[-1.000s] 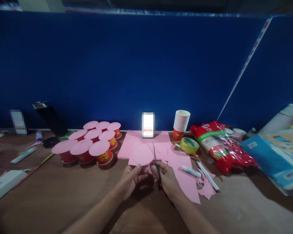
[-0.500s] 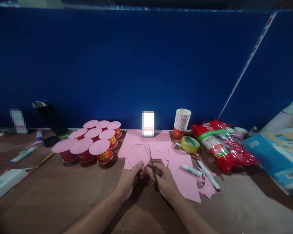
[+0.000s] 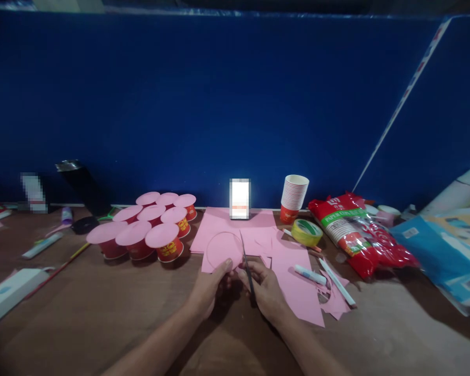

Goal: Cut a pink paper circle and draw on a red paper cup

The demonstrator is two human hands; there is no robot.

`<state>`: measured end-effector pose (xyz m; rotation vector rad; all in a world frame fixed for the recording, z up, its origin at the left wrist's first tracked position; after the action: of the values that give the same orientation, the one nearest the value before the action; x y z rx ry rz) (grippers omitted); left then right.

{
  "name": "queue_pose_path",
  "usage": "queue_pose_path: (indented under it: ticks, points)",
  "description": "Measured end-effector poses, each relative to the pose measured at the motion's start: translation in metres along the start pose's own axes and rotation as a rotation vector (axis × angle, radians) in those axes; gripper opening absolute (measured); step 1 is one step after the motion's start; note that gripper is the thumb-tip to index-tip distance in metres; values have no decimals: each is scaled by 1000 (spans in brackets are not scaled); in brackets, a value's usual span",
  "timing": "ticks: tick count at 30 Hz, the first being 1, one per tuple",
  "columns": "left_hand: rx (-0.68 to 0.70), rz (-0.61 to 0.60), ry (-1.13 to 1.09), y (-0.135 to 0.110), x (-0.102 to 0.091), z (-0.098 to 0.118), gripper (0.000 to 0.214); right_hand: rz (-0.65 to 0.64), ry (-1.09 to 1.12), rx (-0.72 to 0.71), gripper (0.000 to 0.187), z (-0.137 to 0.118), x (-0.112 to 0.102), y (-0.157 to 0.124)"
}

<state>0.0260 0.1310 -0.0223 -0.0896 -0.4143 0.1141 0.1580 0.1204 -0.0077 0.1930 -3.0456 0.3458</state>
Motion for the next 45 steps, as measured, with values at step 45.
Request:
queue_pose_path:
  ticks: [45]
  points:
    - [-11,-19,-51,-2,2,-4,40,-60,-25,-17,43,-9,8,-3]
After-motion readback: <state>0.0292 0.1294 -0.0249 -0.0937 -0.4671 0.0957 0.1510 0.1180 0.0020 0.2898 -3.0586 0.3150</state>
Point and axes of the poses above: each hand's wrist, its own y-axis towards the middle knuckle, its own x-axis out of the palm, z = x × y, the point moved 10 cm from there along y, towards the middle knuckle, and after that the axes turned 7 degrees about x, right-handed, at the moved point
